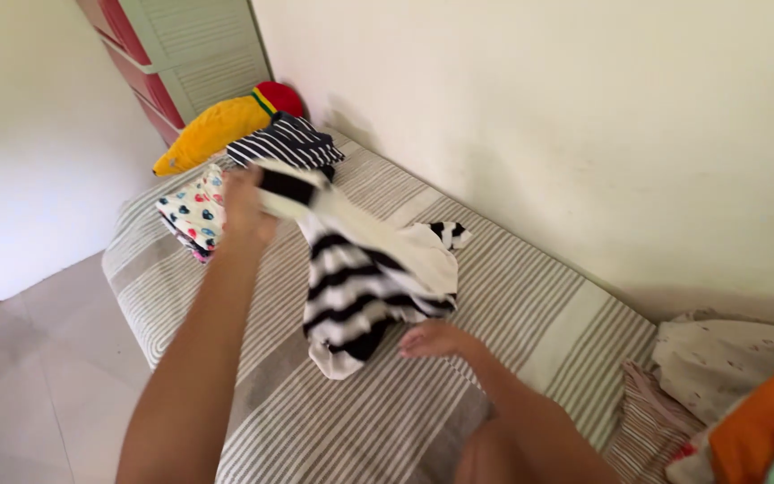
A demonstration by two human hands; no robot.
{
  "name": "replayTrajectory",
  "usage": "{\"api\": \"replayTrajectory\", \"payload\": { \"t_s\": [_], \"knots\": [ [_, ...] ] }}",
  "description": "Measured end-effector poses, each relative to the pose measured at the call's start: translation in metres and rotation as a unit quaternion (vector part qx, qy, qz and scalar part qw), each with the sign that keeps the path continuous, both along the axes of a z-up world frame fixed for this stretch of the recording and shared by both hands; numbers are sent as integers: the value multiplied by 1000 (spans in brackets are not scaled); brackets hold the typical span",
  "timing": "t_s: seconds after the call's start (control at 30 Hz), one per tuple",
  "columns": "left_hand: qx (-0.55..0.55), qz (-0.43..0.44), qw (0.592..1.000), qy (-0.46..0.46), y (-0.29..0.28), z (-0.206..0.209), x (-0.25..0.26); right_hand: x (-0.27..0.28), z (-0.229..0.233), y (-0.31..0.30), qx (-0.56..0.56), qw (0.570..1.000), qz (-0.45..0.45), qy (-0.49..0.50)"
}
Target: The person folds several garments on a bed, including a striped shirt, a floral top, a red shirt, and a pink top. Each item is smoothed, folded into a compact rectangle, and stacked on the bed.
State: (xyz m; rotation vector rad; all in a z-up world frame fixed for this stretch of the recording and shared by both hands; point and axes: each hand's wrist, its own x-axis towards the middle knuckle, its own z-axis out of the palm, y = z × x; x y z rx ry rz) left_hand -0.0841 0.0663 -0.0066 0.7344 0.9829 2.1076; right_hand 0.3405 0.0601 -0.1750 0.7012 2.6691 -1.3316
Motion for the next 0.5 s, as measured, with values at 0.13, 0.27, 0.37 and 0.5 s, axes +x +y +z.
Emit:
{"api": "replayTrajectory", "payload": {
  "t_s": [0.13,0.27,0.37,0.5],
  "knots": [
    [90,49,992,-79,-77,54,-54,-6,-28,-10,29,982,-184,-7],
    [-166,125,975,-84,-112,-111,-143,-10,-70,-5,139,882,-418,166],
    [-239,112,961,85,-155,-191,-76,-16,-66,-5,306,826,-428,204],
    [-356,58,841,404,-176,-186,104,-15,-56,1,344,804,-451,177]
  ]
}}
